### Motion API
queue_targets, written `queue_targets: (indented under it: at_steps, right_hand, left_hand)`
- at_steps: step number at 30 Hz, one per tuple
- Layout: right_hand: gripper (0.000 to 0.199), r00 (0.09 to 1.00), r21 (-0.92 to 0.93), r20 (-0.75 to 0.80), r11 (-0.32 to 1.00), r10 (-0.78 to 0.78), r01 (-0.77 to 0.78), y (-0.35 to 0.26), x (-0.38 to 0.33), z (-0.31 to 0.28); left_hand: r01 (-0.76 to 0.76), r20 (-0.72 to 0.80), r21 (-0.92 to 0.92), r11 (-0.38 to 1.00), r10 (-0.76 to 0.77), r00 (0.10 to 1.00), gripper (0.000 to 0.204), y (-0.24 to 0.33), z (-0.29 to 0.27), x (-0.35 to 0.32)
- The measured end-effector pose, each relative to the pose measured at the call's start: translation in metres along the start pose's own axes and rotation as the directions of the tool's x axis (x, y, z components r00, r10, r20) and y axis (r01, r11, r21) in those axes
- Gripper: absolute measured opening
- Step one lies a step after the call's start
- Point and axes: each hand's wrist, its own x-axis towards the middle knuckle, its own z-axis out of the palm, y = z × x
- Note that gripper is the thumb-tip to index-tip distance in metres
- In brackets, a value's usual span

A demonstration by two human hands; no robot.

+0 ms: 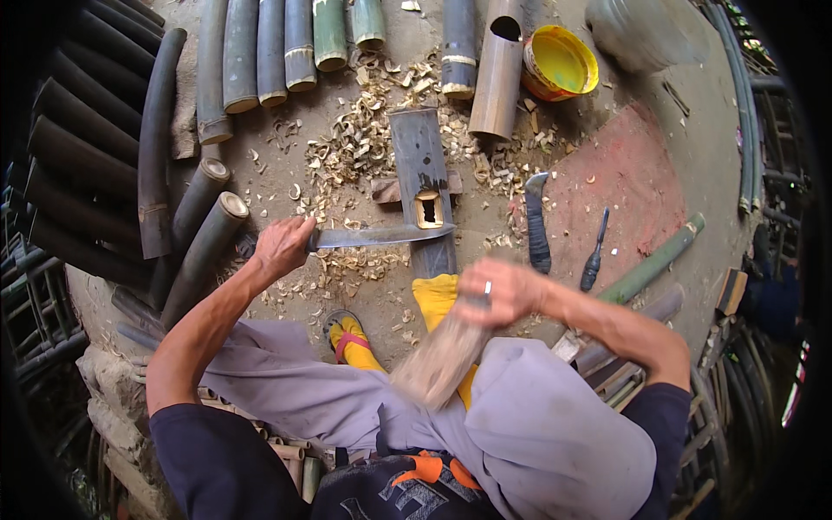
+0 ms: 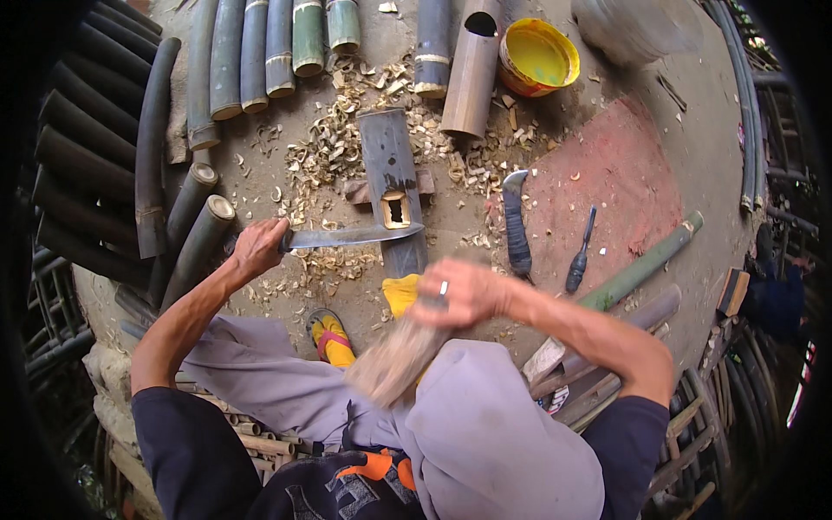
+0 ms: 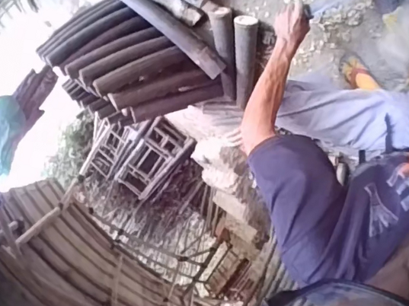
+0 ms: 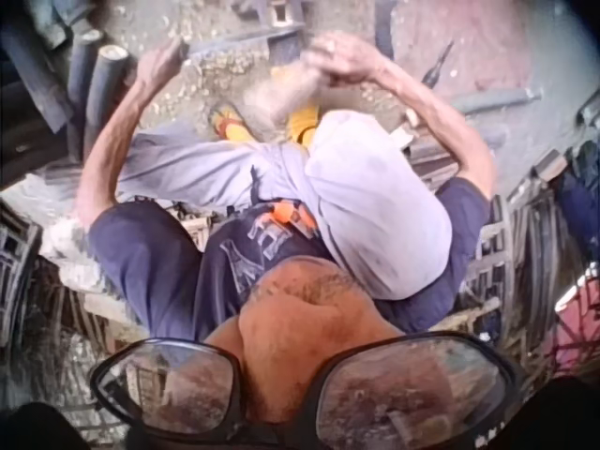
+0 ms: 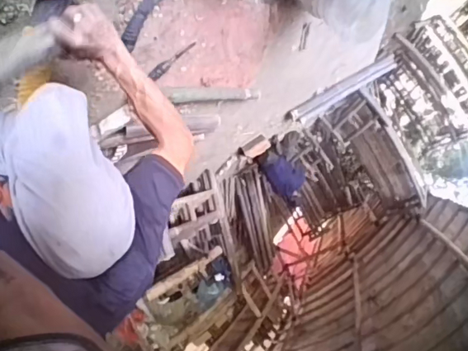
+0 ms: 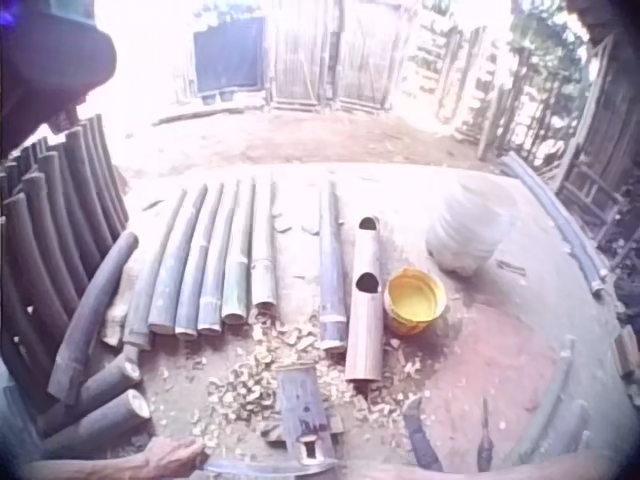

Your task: The person shapes and carves bamboo poles using knives and a wooden mallet, cutting notches and smoothing surfaces.

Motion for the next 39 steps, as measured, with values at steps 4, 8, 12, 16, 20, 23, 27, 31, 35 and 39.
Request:
queue_targets:
  at_steps: [4,8,12,16,20,23,27,31,35,39]
  right_hand:
    - [0.081,0.881,-0.223,0.179,0.891,0.437,-0.397,0.022,-0.003,0.015]
    - [0.044,0.999,0.076,-0.038,0.997,0.000,0.003,-0.023,0.002,-0.002]
    - [0.079,0.860,-0.130,0.034,0.856,0.509,-0.501,0.039,-0.020,0.026]
    - [0.077,0.838,-0.041,0.058,0.840,0.542,-0.541,0.007,-0.007,0.005]
    - [0.073,0.706,0.149,-0.127,0.717,0.696,-0.681,0.004,-0.035,0.007]
    - [0.077,0.438,0.391,-0.123,0.449,0.891,-0.804,0.004,-0.046,-0.009]
    - [0.088,0.332,0.463,-0.215,0.395,0.919,-0.794,-0.003,-0.062,-0.026]
    - [0.099,0.349,0.491,-0.238,0.422,0.907,-0.762,0.000,-0.053,-0.033]
    - [0.098,0.369,0.539,-0.215,0.425,0.904,-0.727,-0.004,-0.025,-0.048]
    - [0.100,0.412,0.512,-0.271,0.493,0.870,-0.704,-0.007,-0.013,-0.043]
  left_hand:
    - [0.005,-0.069,0.023,1.000,-0.004,0.998,0.021,0.001,0.000,0.008]
    - [0.006,-0.068,0.024,1.000,-0.005,0.998,0.023,0.001,-0.002,0.004]
    - [0.009,-0.074,0.033,0.999,-0.007,0.997,0.025,0.006,0.001,0.006]
    - [0.047,0.118,-0.143,0.989,-0.030,0.993,0.024,-0.013,-0.008,0.016]
    - [0.439,0.646,-0.516,0.736,-0.002,0.763,0.030,-0.030,-0.089,0.073]
    - [0.368,0.218,-0.814,0.450,-0.352,0.910,0.028,-0.037,-0.086,0.072]
    - [0.064,-0.191,-0.780,0.623,-0.333,0.923,0.019,-0.045,-0.046,0.065]
    - [0.275,0.240,-0.562,0.780,-0.164,0.957,0.028,-0.008,-0.041,0.052]
    - [0.331,0.295,-0.417,0.846,-0.219,0.930,0.032,-0.005,-0.038,0.051]
    - [0.375,0.335,-0.367,0.851,-0.255,0.907,0.032,-0.006,-0.035,0.053]
